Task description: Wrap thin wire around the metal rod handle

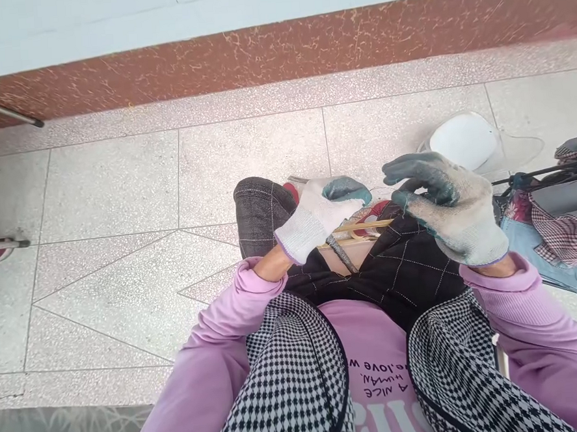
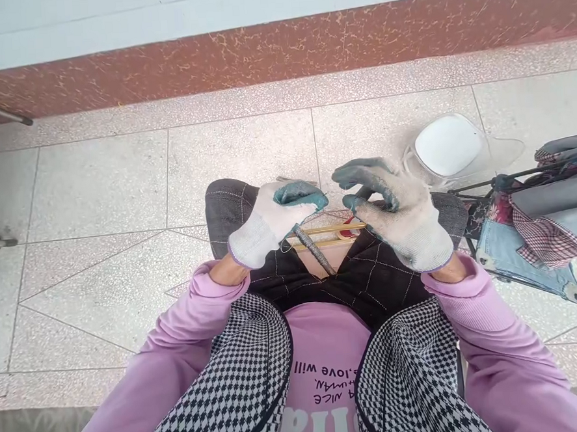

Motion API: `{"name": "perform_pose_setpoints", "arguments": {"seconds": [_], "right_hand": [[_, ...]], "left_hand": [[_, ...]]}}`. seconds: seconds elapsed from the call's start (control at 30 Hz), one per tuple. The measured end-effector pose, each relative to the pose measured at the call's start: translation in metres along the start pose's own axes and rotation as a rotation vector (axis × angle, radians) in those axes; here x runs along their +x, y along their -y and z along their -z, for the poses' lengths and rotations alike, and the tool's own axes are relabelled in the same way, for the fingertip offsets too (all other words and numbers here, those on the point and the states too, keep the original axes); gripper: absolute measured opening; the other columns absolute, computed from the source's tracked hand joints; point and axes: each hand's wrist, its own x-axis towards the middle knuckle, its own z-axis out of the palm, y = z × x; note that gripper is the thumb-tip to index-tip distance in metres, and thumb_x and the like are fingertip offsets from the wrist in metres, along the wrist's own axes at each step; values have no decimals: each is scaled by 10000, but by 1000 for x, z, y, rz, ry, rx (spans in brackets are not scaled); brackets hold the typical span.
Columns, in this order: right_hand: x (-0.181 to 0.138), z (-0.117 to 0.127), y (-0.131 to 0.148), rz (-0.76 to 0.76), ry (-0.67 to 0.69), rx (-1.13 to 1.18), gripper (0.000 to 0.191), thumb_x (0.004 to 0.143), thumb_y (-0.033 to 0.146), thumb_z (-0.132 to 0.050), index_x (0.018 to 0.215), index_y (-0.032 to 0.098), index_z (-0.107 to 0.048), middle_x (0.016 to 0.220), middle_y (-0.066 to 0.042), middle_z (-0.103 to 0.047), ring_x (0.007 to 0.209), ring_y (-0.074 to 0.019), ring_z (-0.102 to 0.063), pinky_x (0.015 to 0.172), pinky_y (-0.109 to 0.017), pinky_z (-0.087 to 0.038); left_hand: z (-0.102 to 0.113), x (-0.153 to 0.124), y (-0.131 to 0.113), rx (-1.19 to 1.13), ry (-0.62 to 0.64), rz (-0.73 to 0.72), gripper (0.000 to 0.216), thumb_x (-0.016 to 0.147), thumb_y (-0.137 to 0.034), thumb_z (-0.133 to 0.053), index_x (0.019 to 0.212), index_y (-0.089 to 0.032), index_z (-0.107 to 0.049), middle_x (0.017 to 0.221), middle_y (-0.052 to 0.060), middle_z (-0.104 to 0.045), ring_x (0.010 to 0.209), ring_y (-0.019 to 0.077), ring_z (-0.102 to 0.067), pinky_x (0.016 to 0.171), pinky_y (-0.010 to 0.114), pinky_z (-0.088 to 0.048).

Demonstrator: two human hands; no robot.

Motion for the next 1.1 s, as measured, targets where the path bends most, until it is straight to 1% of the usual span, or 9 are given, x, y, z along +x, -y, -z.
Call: {"name": "perform_pose_setpoints", "arguments": {"seconds": [0.1, 0.17, 0.37, 0.5, 0.63, 0.77, 0.87, 0.93, 1.1], "right_hand": [[1, -4, -1, -147, -88, 242, 161, 994, 312, -829, 1151, 323, -863, 1113, -20, -862, 862, -192, -787, 677, -324, -644], [1, -4, -2, -199, -36, 294, 143, 1016, 399, -825, 1131, 322, -860, 1067, -33, -864, 874, -213, -794, 659, -336, -646], [-1, -3, -7, -224, 133, 181, 24, 948, 346, -877, 951, 324, -885, 1003, -40, -837, 982, -279, -786, 916, -453, -659], [-2, -6, -18, -276, 132, 430, 183, 922, 441, -923, 861, 284, -852, 918, -44, -783, 866, -239, -723, 776, -380, -616], [-3, -10, -28, -294, 165, 637, 390, 951, 591, -886, 776, 265, -763, 928, -55, -725, 870, -229, -683, 754, -362, -589], [-2, -4, -30, -181, 216, 398, 356, 995, 500, -811, 747, 254, -743, 935, -48, -694, 826, -213, -632, 710, -363, -523], [5, 4, -30, 150, 245, -92, 228, 919, 402, -849, 739, 288, -769, 1015, -88, -718, 1020, -319, -654, 906, -494, -560], [12, 7, -30, 268, 270, -298, 160, 857, 355, -900, 759, 317, -778, 1067, -106, -734, 1138, -395, -646, 1017, -589, -546], [41, -5, -33, 186, 176, -180, 172, 876, 359, -889, 781, 301, -758, 1049, -92, -744, 1097, -369, -694, 975, -579, -585]], "left_hand": [[2, -10, 1, 122, -112, -95, 92, 880, -192, -830, 970, -173, -844, 1047, 63, -855, 976, 203, -801, 976, 344, -634], [3, -17, -3, 220, -104, -152, 70, 926, -214, -803, 978, -186, -842, 1012, 42, -853, 960, 192, -799, 965, 328, -624], [-1, -26, -13, 426, -10, -152, 211, 986, -324, -770, 826, -189, -799, 789, 19, -780, 781, 183, -744, 793, 302, -587], [-2, -24, -5, 257, 47, -150, 194, 962, -272, -750, 796, -176, -780, 819, 23, -780, 816, 181, -746, 811, 299, -596], [-2, -22, -4, 135, 35, -30, 147, 911, -201, -735, 769, -171, -761, 811, 17, -761, 800, 164, -705, 798, 288, -580], [4, -21, -4, -9, 35, 131, 58, 812, -154, -753, 755, -166, -757, 819, 19, -747, 791, 154, -678, 795, 277, -582], [12, -23, 4, -138, 38, 196, 57, 755, -170, -774, 721, -164, -729, 792, 18, -716, 760, 147, -653, 770, 277, -582], [18, -23, 10, -225, 52, 201, 83, 726, -197, -803, 721, -165, -727, 785, 20, -714, 761, 151, -663, 752, 275, -581], [30, -9, 12, -261, 4, 208, 111, 736, -240, -838, 780, -158, -777, 808, 37, -756, 766, 159, -707, 688, 252, -556]]}}
